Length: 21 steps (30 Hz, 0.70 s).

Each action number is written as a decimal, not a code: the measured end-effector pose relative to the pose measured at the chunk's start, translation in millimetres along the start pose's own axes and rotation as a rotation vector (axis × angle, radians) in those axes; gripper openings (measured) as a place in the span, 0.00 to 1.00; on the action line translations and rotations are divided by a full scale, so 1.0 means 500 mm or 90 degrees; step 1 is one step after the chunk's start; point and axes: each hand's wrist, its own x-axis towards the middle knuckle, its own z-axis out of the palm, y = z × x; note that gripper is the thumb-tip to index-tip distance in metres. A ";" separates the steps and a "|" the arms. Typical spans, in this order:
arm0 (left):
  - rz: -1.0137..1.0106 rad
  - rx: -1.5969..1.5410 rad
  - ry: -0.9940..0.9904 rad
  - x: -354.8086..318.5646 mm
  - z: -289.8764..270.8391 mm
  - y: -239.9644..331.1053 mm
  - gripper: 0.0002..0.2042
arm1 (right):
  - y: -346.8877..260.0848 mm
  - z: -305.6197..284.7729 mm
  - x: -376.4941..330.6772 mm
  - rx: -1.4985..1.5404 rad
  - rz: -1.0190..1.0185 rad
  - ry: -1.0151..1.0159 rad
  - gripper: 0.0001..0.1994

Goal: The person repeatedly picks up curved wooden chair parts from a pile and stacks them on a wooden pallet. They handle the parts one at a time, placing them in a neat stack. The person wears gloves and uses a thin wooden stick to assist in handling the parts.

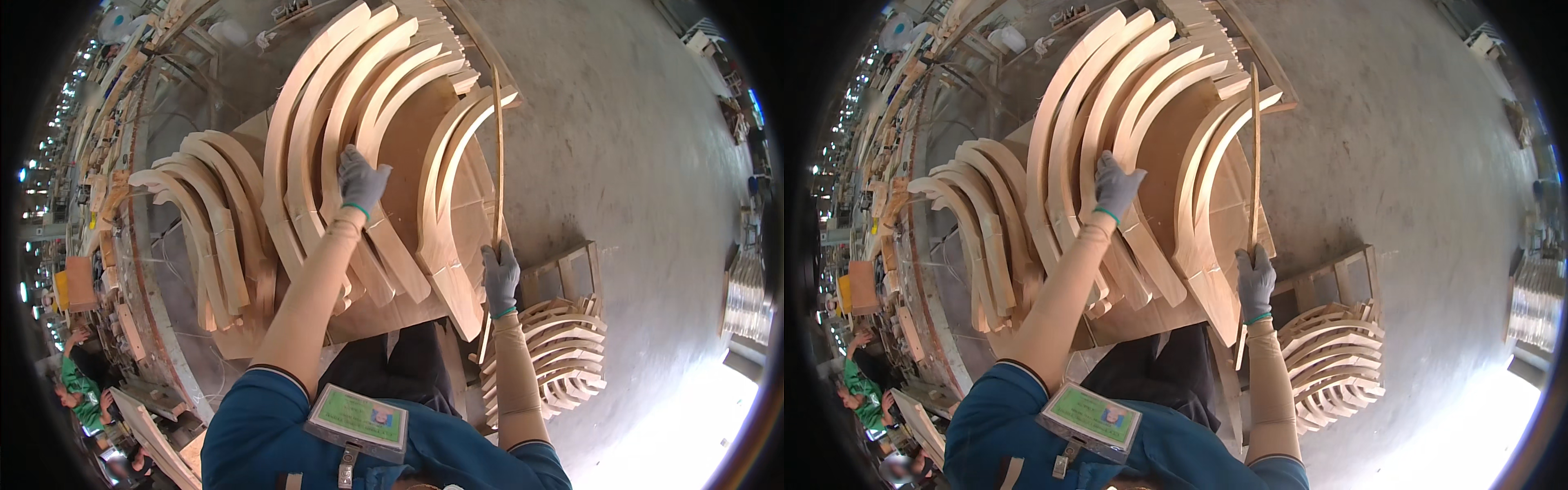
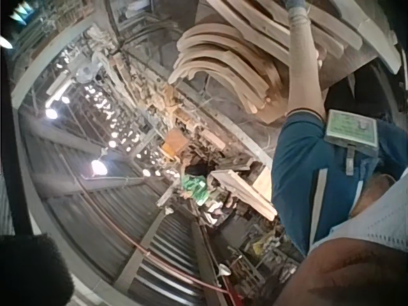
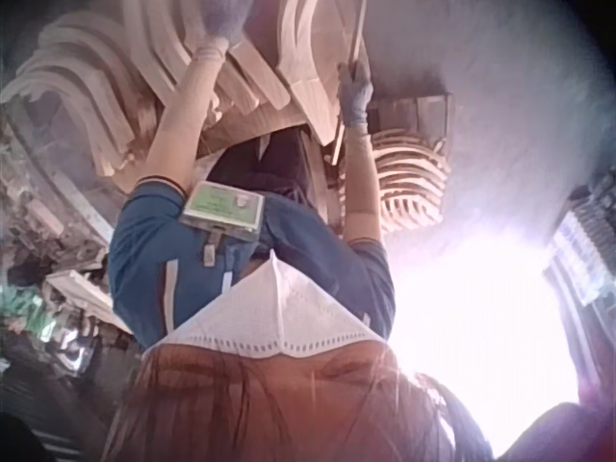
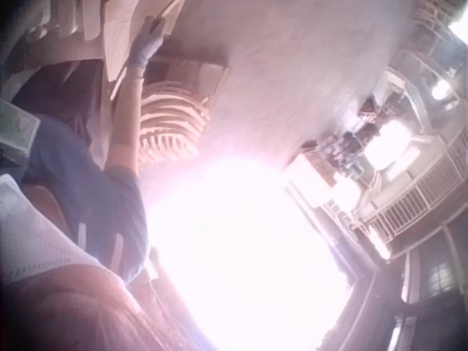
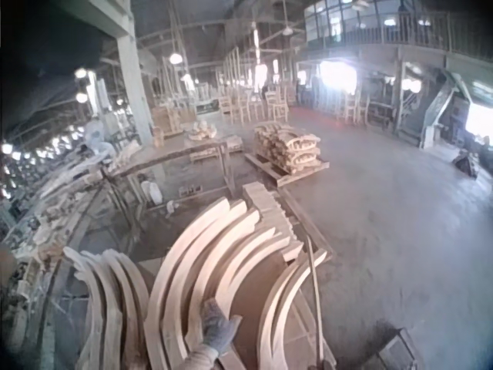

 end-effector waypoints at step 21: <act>-0.011 -0.447 -0.240 -0.011 -0.190 0.052 0.25 | -0.291 -0.016 -0.046 0.342 -0.043 0.024 0.10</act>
